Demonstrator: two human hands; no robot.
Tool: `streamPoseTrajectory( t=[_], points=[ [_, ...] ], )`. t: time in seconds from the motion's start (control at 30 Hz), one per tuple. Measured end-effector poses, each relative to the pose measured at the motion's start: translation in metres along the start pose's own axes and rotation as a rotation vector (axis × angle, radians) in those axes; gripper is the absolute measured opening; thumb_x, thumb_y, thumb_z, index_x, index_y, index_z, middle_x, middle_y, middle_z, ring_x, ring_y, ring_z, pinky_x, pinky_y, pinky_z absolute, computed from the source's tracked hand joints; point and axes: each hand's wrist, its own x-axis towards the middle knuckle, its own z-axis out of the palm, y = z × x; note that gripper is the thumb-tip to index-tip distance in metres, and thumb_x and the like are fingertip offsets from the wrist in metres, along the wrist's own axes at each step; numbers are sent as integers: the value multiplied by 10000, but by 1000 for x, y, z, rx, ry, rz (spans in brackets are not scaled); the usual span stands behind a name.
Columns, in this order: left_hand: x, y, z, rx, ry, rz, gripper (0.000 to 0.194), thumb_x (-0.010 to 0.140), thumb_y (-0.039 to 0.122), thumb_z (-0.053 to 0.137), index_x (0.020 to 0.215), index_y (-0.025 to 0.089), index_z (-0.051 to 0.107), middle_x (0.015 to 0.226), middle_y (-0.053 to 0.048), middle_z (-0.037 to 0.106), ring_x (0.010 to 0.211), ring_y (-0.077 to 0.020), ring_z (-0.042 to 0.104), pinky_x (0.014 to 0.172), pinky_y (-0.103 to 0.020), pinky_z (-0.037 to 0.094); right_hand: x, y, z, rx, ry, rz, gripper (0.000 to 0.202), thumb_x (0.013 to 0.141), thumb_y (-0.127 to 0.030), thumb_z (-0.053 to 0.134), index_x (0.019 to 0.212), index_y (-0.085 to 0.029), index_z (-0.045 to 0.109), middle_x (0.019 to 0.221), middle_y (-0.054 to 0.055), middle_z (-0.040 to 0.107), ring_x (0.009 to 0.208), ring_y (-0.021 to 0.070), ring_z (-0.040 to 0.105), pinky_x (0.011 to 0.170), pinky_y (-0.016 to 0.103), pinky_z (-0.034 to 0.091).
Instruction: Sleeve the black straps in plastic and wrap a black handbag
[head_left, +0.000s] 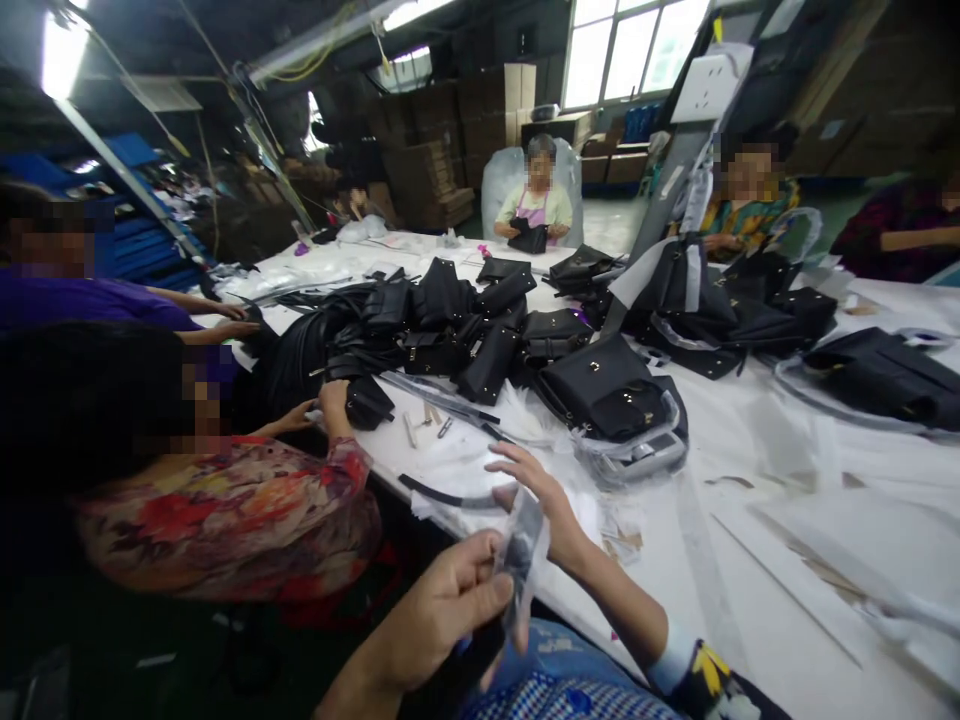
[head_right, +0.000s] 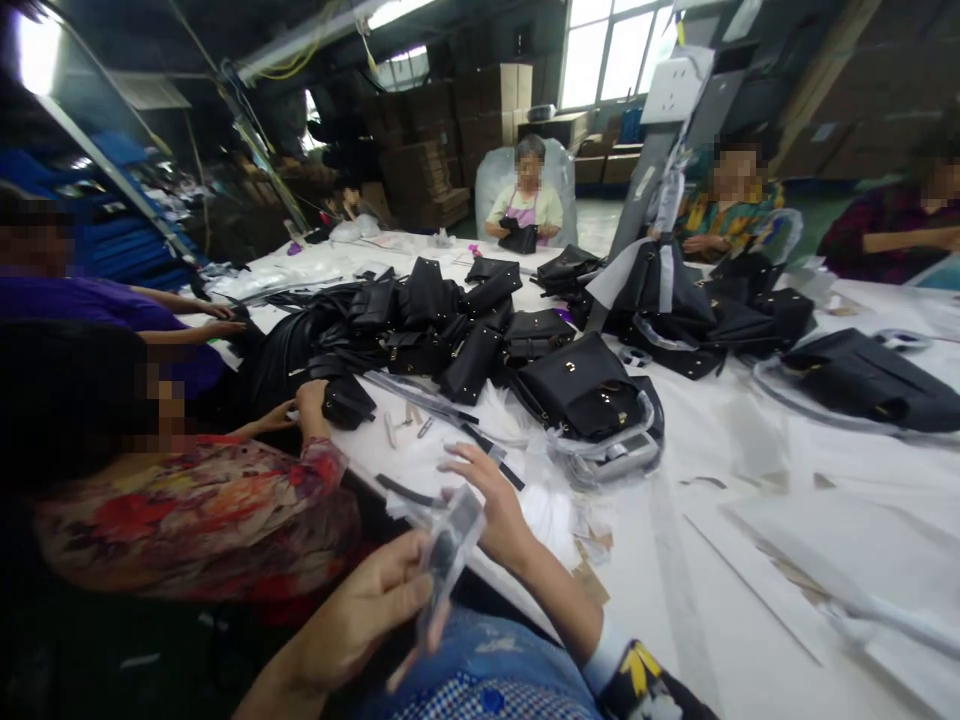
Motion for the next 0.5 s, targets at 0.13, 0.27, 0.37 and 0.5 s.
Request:
streamPoseTrajectory(
  t=[0.13, 0.27, 0.37, 0.5],
  points=[
    [-52, 37, 3, 310, 157, 135, 253, 892, 426, 563, 891, 190, 653, 595, -15, 622, 416, -87, 488, 439, -197, 414, -1, 5, -31, 55, 74, 123, 187, 896, -253, 525, 956, -206, 696, 974, 58, 725, 962, 213, 660, 956, 358, 477],
    [-76, 72, -19, 897, 618, 328, 235, 888, 398, 558, 839, 242, 727, 713, -36, 700, 663, -182, 642, 634, -262, 519, -20, 13, -84, -46, -72, 282, 273, 843, -342, 607, 1046, -199, 721, 995, 80, 736, 890, 237, 682, 820, 323, 544],
    [-61, 85, -56, 1299, 925, 352, 251, 879, 381, 553, 1050, 301, 720, 1019, -25, 730, 961, -234, 658, 829, -312, 521, -39, 26, -123, -69, -245, 428, 414, 753, -417, 706, 1131, -248, 712, 1165, 81, 701, 1070, 302, 647, 918, 354, 525],
    [-17, 92, -122, 1562, 947, 338, 312, 916, 272, 442, 1081, 297, 706, 1082, -26, 714, 989, -217, 648, 857, -318, 495, -63, 63, -150, 5, -356, 591, 526, 696, -463, 726, 1193, -299, 678, 1282, 61, 631, 1210, 355, 555, 1029, 407, 446]
  ],
)
